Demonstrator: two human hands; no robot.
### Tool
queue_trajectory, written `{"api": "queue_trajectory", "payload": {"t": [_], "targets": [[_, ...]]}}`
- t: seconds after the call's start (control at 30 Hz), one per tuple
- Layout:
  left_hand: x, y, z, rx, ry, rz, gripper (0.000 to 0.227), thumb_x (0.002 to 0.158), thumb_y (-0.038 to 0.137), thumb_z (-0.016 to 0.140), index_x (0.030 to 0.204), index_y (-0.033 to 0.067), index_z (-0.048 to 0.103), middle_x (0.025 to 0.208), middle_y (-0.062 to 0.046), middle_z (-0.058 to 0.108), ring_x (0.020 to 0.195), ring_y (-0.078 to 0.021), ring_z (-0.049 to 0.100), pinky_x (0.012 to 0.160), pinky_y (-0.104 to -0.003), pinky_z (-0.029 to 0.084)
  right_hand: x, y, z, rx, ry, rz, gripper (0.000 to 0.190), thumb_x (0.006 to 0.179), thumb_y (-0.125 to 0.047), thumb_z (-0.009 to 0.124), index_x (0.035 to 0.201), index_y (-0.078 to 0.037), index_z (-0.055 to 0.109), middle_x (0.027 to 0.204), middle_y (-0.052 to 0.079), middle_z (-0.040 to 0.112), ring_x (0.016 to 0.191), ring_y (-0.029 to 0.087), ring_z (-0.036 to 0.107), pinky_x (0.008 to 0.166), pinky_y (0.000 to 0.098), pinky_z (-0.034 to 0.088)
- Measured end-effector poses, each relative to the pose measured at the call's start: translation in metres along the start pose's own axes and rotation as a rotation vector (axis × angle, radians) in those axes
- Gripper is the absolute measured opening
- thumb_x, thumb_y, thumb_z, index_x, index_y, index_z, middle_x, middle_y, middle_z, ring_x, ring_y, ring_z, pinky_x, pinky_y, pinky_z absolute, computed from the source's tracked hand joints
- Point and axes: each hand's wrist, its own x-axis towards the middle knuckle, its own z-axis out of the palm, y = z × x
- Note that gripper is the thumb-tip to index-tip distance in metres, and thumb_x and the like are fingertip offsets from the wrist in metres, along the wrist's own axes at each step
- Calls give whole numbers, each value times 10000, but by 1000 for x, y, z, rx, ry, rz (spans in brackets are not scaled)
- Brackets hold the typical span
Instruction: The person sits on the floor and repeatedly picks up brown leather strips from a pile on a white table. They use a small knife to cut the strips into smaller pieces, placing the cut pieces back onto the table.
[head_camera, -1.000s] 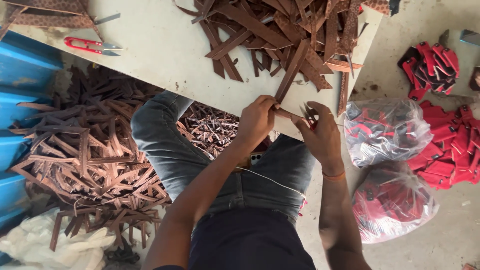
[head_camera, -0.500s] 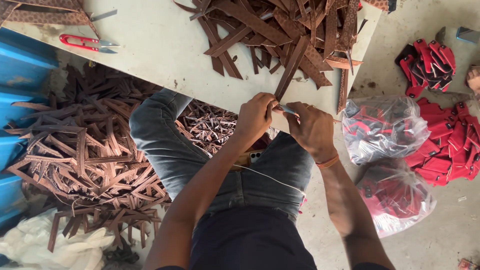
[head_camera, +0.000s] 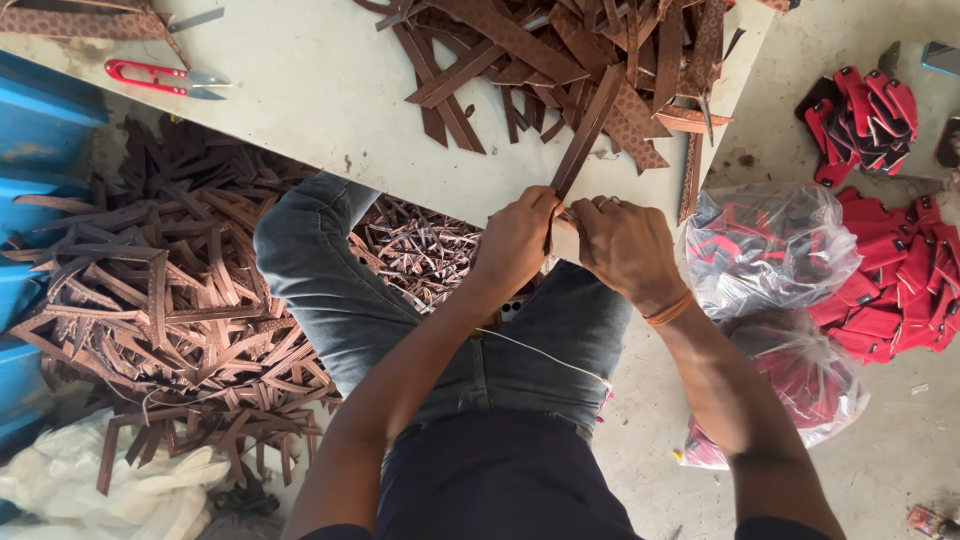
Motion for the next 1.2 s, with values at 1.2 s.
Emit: {"api": "queue_trajectory", "payload": {"t": [1.2], "targets": [[6,-28,-1,-200,50,-139,150,1017,103,603,1079,13,706,1047,-154,719,888,-328,742,747,-412,592,-2,-1,6,187,110,106,178,953,-218,733,1012,-81,637,694,133,670,592,343,652,508,455,477]]}}
